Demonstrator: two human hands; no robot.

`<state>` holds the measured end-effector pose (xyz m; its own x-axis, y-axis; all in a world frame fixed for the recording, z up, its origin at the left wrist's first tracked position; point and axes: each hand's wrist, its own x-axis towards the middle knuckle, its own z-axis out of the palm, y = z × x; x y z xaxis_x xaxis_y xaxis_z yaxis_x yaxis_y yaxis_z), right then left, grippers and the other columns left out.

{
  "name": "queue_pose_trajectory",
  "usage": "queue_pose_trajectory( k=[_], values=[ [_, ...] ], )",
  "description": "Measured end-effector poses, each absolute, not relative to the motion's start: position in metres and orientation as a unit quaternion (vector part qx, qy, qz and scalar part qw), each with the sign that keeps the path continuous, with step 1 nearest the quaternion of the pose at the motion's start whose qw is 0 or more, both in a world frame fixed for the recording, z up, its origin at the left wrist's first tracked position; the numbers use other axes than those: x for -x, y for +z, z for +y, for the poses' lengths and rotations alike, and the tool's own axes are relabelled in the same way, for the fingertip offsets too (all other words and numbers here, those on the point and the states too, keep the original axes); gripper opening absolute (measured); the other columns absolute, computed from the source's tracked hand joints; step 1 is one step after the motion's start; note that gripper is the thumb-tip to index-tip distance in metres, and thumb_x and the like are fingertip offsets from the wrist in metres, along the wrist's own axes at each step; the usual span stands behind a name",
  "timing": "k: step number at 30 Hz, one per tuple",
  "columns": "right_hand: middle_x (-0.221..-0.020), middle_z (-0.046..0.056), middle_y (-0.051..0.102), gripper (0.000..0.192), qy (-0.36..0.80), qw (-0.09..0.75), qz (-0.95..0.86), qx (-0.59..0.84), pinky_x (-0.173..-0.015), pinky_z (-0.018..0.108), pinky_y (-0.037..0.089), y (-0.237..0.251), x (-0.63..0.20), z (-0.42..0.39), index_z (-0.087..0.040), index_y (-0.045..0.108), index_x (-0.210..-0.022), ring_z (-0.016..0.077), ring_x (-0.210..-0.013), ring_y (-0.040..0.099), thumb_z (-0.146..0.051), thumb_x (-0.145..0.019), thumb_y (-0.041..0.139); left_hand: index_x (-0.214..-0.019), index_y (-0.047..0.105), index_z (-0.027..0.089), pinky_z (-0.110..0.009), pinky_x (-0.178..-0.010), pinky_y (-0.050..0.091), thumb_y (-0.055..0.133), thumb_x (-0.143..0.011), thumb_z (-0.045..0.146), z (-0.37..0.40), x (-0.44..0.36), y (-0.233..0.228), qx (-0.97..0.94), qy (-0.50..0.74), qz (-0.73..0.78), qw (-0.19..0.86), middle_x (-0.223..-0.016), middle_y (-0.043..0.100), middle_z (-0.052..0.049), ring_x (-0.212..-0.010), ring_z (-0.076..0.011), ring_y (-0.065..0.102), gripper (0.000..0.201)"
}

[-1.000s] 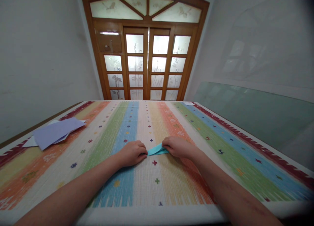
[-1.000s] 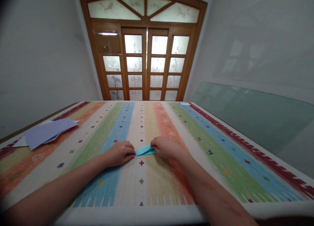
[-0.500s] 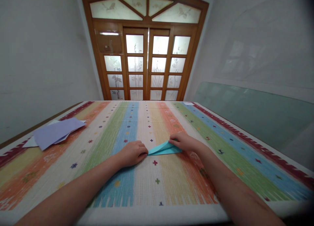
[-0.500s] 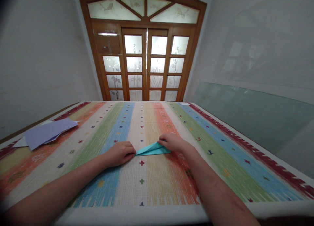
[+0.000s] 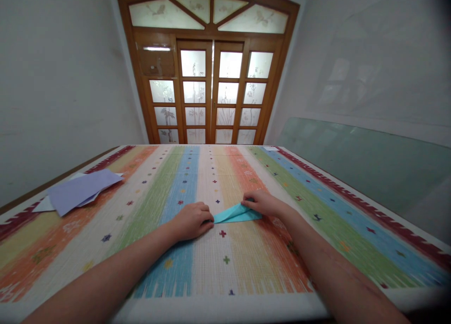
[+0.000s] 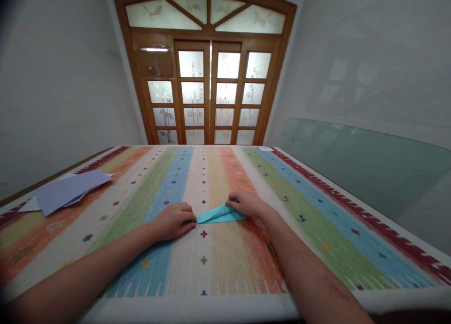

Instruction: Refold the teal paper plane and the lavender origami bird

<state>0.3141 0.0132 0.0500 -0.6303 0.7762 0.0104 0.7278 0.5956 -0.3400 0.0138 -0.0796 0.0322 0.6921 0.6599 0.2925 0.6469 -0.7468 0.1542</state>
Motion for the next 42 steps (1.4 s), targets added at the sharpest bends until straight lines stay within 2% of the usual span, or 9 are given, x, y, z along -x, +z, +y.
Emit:
queue_pose_trajectory(
  k=[6, 14, 25, 30, 33, 36, 42],
  values=[
    [-0.083, 0.006, 0.07, 0.031, 0.159, 0.09, -0.879, 0.44, -0.059, 0.025, 0.036, 0.039, -0.317, 0.024, -0.017, 0.068, -0.084, 0.0166, -0.07, 0.058, -0.041, -0.091, 0.051, -0.091, 0.071, 0.019, -0.03, -0.074, 0.044, 0.051, -0.095, 0.029, -0.077, -0.018, 0.03, -0.913, 0.171, 0.369, 0.017, -0.085, 0.067, -0.006, -0.084, -0.019, 0.06, 0.023],
    [-0.083, 0.005, 0.07, 0.031, 0.138, 0.09, -0.873, 0.46, -0.06, 0.025, 0.036, 0.031, -0.317, 0.03, -0.017, 0.067, -0.084, 0.0166, -0.07, 0.059, -0.041, -0.093, 0.049, -0.091, 0.071, 0.02, -0.031, -0.076, 0.044, 0.057, -0.091, 0.034, -0.077, -0.018, 0.027, -0.908, 0.194, 0.371, 0.028, -0.085, 0.067, -0.006, -0.086, -0.0198, 0.061, 0.019],
    [-0.088, 0.008, 0.071, 0.033, 0.081, 0.089, -0.869, 0.479, -0.063, 0.027, 0.037, 0.028, -0.31, 0.028, -0.017, 0.069, -0.087, 0.0184, -0.075, 0.061, -0.04, -0.094, 0.048, -0.089, 0.07, 0.018, -0.031, -0.076, 0.045, 0.053, -0.092, 0.029, -0.074, -0.018, 0.023, -0.898, 0.196, 0.394, 0.029, -0.084, 0.068, -0.006, -0.085, -0.0197, 0.06, 0.02],
    [-0.09, 0.01, 0.071, 0.03, 0.044, 0.08, -0.868, 0.488, -0.063, 0.028, 0.035, 0.029, -0.307, 0.025, -0.017, 0.07, -0.086, 0.0193, -0.077, 0.061, -0.04, -0.093, 0.051, -0.087, 0.07, 0.018, -0.03, -0.074, 0.045, 0.054, -0.091, 0.027, -0.071, -0.017, 0.02, -0.886, 0.204, 0.412, 0.065, -0.083, 0.068, -0.005, -0.082, -0.0189, 0.061, 0.018],
    [-0.092, 0.01, 0.071, 0.028, 0.027, 0.076, -0.866, 0.493, -0.064, 0.028, 0.034, 0.031, -0.306, 0.023, -0.017, 0.07, -0.088, 0.0203, -0.08, 0.061, -0.039, -0.092, 0.053, -0.101, 0.069, 0.019, -0.03, -0.078, 0.046, 0.053, -0.092, 0.024, -0.069, -0.016, 0.018, -0.869, 0.226, 0.428, 0.098, -0.094, 0.071, -0.005, -0.086, -0.0191, 0.062, 0.019],
    [-0.092, 0.01, 0.071, 0.025, 0.018, 0.074, -0.865, 0.495, -0.065, 0.027, 0.034, 0.031, -0.305, 0.021, -0.017, 0.07, -0.088, 0.0202, -0.082, 0.061, -0.037, -0.092, 0.054, -0.123, 0.063, 0.023, -0.031, -0.085, 0.046, 0.049, -0.094, 0.022, -0.068, -0.014, 0.017, -0.869, 0.239, 0.416, 0.117, -0.109, 0.07, -0.007, -0.095, -0.0192, 0.062, 0.032],
    [-0.094, 0.009, 0.07, 0.024, 0.004, 0.077, -0.865, 0.497, -0.068, 0.028, 0.035, 0.032, -0.305, 0.018, -0.018, 0.069, -0.09, 0.021, -0.085, 0.061, -0.037, -0.092, 0.053, -0.122, 0.066, 0.026, -0.029, -0.077, 0.045, 0.047, -0.096, 0.023, -0.067, -0.013, 0.018, -0.895, 0.199, 0.389, 0.09, -0.09, 0.069, -0.006, -0.083, -0.0186, 0.061, 0.032]
  ],
)
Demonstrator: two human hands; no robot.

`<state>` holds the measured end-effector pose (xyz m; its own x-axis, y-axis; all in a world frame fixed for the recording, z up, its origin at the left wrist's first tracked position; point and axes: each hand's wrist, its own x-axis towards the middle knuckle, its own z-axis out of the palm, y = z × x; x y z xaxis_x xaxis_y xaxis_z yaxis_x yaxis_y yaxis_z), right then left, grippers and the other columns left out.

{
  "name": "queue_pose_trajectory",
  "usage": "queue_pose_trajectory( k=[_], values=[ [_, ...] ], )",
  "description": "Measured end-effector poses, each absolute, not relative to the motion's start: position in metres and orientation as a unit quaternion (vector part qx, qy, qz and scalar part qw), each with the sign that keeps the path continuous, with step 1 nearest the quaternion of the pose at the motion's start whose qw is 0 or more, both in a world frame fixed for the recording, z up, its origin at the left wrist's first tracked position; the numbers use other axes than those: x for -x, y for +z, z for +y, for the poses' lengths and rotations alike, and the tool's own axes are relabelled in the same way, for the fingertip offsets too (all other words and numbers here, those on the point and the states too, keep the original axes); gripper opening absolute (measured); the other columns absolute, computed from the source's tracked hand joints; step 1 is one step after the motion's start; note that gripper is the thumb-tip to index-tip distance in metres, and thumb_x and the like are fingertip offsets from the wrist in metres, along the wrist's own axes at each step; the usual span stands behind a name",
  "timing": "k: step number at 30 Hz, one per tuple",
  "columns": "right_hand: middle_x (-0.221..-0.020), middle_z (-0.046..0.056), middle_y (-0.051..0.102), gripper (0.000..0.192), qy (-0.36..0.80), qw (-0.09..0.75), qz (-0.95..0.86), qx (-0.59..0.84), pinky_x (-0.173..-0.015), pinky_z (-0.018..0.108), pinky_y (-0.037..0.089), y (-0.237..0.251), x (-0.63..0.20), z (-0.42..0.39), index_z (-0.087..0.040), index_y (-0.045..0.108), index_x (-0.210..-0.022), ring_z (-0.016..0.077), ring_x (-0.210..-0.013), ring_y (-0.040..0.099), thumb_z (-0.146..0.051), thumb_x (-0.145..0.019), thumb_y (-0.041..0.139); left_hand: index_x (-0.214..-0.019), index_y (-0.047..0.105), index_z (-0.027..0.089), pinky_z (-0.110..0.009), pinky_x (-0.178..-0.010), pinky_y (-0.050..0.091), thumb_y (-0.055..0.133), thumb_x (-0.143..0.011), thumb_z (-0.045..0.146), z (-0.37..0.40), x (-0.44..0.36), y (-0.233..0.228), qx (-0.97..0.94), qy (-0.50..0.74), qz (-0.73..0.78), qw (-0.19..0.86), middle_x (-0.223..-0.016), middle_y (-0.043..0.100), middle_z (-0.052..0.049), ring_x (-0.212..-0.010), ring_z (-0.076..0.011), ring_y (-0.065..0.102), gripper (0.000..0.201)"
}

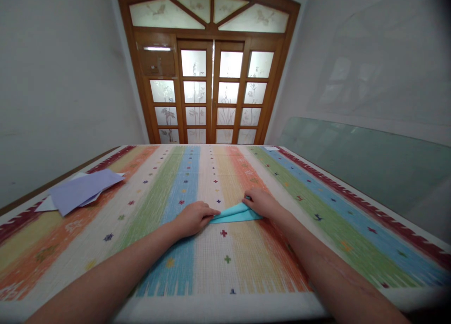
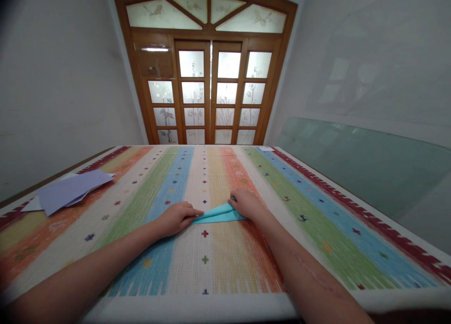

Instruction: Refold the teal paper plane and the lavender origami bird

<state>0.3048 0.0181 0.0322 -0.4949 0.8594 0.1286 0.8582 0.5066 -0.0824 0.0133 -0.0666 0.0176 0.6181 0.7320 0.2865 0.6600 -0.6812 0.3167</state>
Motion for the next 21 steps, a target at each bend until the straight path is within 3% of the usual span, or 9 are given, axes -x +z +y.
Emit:
queue_pose_trajectory(
  k=[8, 12, 15, 21],
  values=[
    [-0.093, 0.01, 0.069, 0.017, -0.002, 0.092, -0.86, 0.503, -0.073, 0.029, 0.038, 0.036, -0.305, 0.015, -0.019, 0.07, -0.093, 0.022, -0.089, 0.061, -0.031, -0.089, 0.058, -0.119, 0.068, 0.025, -0.03, -0.076, 0.043, 0.049, -0.094, 0.02, -0.069, -0.017, 0.019, -0.908, 0.175, 0.379, 0.042, -0.089, 0.068, -0.006, -0.084, -0.0201, 0.059, 0.032],
    [-0.101, 0.009, 0.068, 0.017, -0.035, 0.17, -0.869, 0.462, -0.085, 0.033, 0.038, 0.046, -0.298, 0.005, -0.019, 0.069, -0.101, 0.0237, -0.1, 0.058, -0.023, -0.087, 0.061, -0.117, 0.068, 0.025, -0.03, -0.076, 0.042, 0.05, -0.093, 0.019, -0.069, -0.017, 0.019, -0.909, 0.167, 0.38, 0.034, -0.088, 0.067, -0.006, -0.084, -0.0203, 0.059, 0.032],
    [-0.099, 0.008, 0.069, 0.013, -0.038, 0.212, -0.901, 0.376, -0.088, 0.035, 0.037, 0.055, -0.284, -0.01, -0.02, 0.07, -0.097, 0.0222, -0.097, 0.058, -0.023, -0.09, 0.059, -0.118, 0.068, 0.026, -0.03, -0.076, 0.042, 0.05, -0.093, 0.02, -0.069, -0.017, 0.018, -0.911, 0.165, 0.378, 0.03, -0.088, 0.067, -0.005, -0.084, -0.0202, 0.059, 0.031],
    [-0.089, 0.006, 0.069, 0.018, 0.003, 0.16, -0.947, 0.28, -0.082, 0.032, 0.038, 0.053, -0.258, -0.032, -0.02, 0.07, -0.094, 0.02, -0.089, 0.058, -0.029, -0.094, 0.055, -0.118, 0.068, 0.026, -0.031, -0.077, 0.043, 0.051, -0.093, 0.021, -0.068, -0.017, 0.017, -0.911, 0.163, 0.378, 0.025, -0.088, 0.066, -0.005, -0.085, -0.0203, 0.059, 0.03]
  ],
)
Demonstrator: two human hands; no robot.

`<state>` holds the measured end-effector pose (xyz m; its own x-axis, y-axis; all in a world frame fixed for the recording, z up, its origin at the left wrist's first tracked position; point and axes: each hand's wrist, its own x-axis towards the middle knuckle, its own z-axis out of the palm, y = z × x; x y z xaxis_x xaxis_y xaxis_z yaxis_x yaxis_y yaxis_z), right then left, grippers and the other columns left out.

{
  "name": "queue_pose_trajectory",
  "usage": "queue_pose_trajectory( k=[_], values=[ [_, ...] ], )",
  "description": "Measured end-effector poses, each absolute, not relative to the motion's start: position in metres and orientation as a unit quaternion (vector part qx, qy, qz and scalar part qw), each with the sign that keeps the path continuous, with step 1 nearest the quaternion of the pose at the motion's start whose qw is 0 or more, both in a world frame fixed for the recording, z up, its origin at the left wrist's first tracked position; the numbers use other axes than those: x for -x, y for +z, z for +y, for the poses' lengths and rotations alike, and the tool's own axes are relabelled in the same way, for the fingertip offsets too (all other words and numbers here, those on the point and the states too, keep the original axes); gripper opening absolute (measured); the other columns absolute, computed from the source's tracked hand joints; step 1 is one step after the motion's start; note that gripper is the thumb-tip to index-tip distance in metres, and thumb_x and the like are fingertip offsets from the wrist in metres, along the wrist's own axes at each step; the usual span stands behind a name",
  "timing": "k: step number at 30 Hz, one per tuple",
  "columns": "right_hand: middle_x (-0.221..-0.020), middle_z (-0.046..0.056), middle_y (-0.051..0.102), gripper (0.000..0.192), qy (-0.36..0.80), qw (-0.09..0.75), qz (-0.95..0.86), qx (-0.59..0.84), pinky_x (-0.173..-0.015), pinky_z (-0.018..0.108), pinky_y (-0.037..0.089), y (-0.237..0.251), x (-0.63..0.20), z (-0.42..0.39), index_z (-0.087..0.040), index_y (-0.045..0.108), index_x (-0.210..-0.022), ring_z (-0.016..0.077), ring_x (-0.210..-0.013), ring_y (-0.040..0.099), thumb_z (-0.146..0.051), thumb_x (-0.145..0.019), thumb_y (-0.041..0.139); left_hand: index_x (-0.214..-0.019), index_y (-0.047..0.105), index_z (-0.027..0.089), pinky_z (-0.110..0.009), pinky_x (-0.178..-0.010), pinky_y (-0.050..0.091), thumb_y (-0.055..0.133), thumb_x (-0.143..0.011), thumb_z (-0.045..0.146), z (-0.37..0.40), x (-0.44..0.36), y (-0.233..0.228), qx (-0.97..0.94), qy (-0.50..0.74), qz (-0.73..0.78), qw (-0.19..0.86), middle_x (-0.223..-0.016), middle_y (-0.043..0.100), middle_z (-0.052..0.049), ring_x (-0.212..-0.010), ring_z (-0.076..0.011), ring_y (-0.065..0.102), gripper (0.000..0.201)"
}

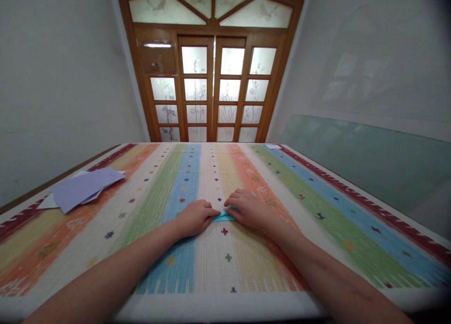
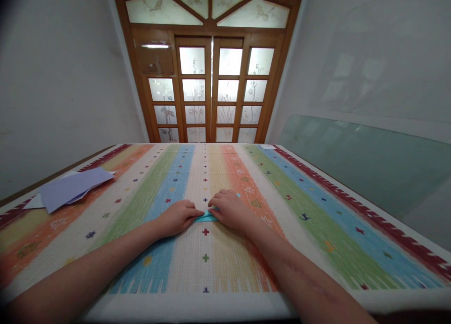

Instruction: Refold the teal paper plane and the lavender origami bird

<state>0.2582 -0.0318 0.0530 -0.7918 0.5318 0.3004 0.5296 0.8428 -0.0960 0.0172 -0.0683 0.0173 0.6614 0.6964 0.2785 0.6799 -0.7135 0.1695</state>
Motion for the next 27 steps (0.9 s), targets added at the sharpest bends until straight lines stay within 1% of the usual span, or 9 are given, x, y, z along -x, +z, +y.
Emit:
queue_pose_trajectory(
  k=[6, 12, 16, 19, 22, 27],
  values=[
    [-0.091, 0.009, 0.068, 0.025, 0.017, 0.131, -0.938, 0.32, -0.076, 0.031, 0.039, 0.044, -0.261, -0.024, -0.017, 0.068, -0.093, 0.0203, -0.085, 0.058, -0.037, -0.094, 0.054, -0.118, 0.068, 0.025, -0.034, -0.089, 0.044, 0.048, -0.096, 0.023, -0.07, -0.017, 0.018, -0.914, 0.191, 0.357, 0.031, -0.104, 0.067, -0.007, -0.099, -0.0203, 0.058, 0.029],
    [-0.091, 0.009, 0.067, 0.024, 0.063, 0.136, -0.941, 0.302, -0.073, 0.029, 0.04, 0.045, -0.264, -0.023, -0.015, 0.066, -0.09, 0.0189, -0.083, 0.058, -0.033, -0.096, 0.052, -0.118, 0.067, 0.022, -0.033, -0.088, 0.045, 0.046, -0.097, 0.021, -0.072, -0.016, 0.024, -0.924, 0.187, 0.331, 0.034, -0.102, 0.069, -0.007, -0.096, -0.0201, 0.06, 0.03],
    [-0.09, 0.008, 0.068, 0.021, 0.101, 0.127, -0.95, 0.267, -0.073, 0.028, 0.041, 0.046, -0.266, -0.025, -0.016, 0.067, -0.09, 0.0181, -0.083, 0.058, -0.03, -0.095, 0.053, -0.12, 0.065, 0.021, -0.032, -0.083, 0.045, 0.048, -0.096, 0.022, -0.084, -0.017, 0.034, -0.934, 0.186, 0.301, 0.055, -0.093, 0.071, -0.007, -0.089, -0.0197, 0.061, 0.03],
    [-0.088, 0.006, 0.068, 0.019, 0.126, 0.115, -0.956, 0.237, -0.073, 0.028, 0.041, 0.05, -0.268, -0.027, -0.017, 0.068, -0.091, 0.0173, -0.082, 0.058, -0.03, -0.094, 0.054, -0.115, 0.068, 0.023, -0.032, -0.081, 0.045, 0.05, -0.094, 0.023, -0.093, -0.02, 0.039, -0.945, 0.175, 0.265, 0.079, -0.089, 0.072, -0.006, -0.086, -0.0196, 0.062, 0.027],
    [-0.088, 0.006, 0.066, 0.019, 0.124, 0.109, -0.961, 0.221, -0.074, 0.028, 0.042, 0.052, -0.269, -0.029, -0.018, 0.069, -0.089, 0.0172, -0.082, 0.058, -0.03, -0.094, 0.055, -0.108, 0.07, 0.022, -0.032, -0.083, 0.045, 0.051, -0.094, 0.022, -0.096, -0.023, 0.04, -0.948, 0.169, 0.248, 0.104, -0.091, 0.072, -0.006, -0.088, -0.019, 0.062, 0.024],
    [-0.088, 0.007, 0.065, 0.018, 0.11, 0.103, -0.964, 0.22, -0.075, 0.029, 0.042, 0.052, -0.267, -0.03, -0.018, 0.07, -0.089, 0.0177, -0.083, 0.057, -0.028, -0.093, 0.055, -0.112, 0.069, 0.021, -0.031, -0.087, 0.045, 0.052, -0.094, 0.02, -0.093, -0.022, 0.037, -0.938, 0.182, 0.257, 0.143, -0.098, 0.072, -0.006, -0.093, -0.0186, 0.062, 0.025]
  ],
)
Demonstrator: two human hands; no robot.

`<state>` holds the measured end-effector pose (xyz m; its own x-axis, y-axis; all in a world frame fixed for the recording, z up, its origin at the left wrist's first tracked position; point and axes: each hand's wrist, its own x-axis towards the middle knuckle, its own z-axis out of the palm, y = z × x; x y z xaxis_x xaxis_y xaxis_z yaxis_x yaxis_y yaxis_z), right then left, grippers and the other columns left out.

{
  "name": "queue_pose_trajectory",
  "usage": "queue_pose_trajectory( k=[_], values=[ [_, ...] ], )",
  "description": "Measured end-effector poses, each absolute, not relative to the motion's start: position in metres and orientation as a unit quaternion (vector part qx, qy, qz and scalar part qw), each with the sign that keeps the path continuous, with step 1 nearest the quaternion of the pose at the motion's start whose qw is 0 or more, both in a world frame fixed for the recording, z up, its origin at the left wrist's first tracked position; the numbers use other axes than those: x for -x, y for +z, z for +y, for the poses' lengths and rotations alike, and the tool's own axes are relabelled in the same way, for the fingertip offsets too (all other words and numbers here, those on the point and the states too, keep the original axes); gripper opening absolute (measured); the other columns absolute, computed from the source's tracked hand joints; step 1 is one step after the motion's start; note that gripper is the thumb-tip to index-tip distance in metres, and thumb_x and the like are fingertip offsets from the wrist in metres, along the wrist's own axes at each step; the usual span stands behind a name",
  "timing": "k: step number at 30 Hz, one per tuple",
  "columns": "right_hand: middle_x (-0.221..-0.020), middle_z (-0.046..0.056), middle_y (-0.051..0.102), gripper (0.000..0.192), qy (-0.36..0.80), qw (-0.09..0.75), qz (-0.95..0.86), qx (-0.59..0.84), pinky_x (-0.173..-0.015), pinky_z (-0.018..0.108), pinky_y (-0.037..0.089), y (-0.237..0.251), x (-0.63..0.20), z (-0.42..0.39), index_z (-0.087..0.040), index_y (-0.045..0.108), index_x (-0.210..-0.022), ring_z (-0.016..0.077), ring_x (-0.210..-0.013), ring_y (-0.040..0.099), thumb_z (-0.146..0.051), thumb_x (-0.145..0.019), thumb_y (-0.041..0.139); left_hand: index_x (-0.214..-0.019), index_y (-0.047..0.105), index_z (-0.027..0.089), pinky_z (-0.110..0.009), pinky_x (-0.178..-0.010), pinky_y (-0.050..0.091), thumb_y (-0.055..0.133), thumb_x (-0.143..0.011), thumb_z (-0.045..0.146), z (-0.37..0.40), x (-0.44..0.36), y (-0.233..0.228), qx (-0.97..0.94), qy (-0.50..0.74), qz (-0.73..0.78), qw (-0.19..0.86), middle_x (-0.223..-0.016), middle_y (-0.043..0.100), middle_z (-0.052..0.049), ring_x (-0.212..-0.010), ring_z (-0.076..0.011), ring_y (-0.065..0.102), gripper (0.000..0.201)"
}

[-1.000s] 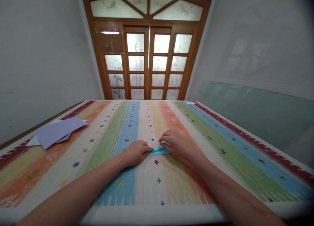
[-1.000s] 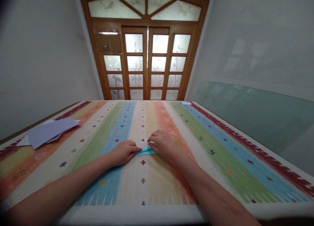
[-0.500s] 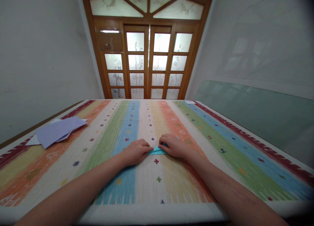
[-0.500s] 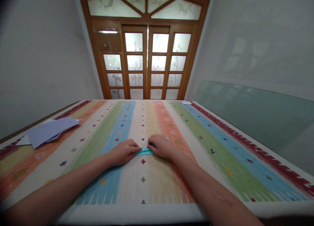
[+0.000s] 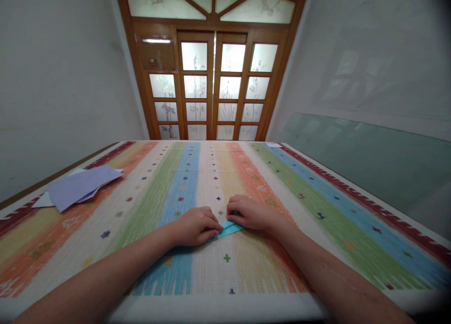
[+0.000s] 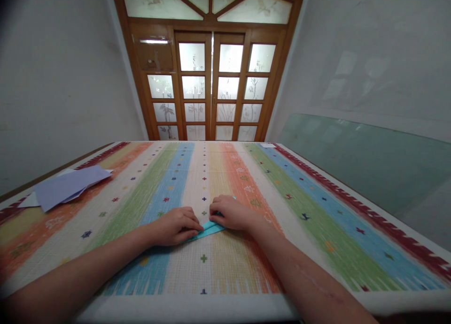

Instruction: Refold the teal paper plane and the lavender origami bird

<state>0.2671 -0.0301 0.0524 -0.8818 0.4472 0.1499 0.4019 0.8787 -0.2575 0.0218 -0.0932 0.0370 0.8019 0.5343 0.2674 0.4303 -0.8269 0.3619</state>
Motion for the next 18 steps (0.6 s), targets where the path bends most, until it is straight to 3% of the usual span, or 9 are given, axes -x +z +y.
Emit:
queue_pose_trajectory(
  k=[18],
  values=[
    [-0.09, 0.007, 0.067, 0.018, 0.104, 0.102, -0.961, 0.235, -0.078, 0.03, 0.041, 0.0487, -0.2662, -0.0273, -0.018, 0.068, -0.091, 0.0185, -0.086, 0.059, -0.03, -0.094, 0.055, -0.116, 0.068, 0.025, -0.034, -0.095, 0.043, 0.052, -0.095, 0.021, -0.09, -0.0206, 0.0373, -0.938, 0.183, 0.242, 0.168, -0.11, 0.072, -0.004, -0.103, -0.0195, 0.061, 0.027]
  ],
)
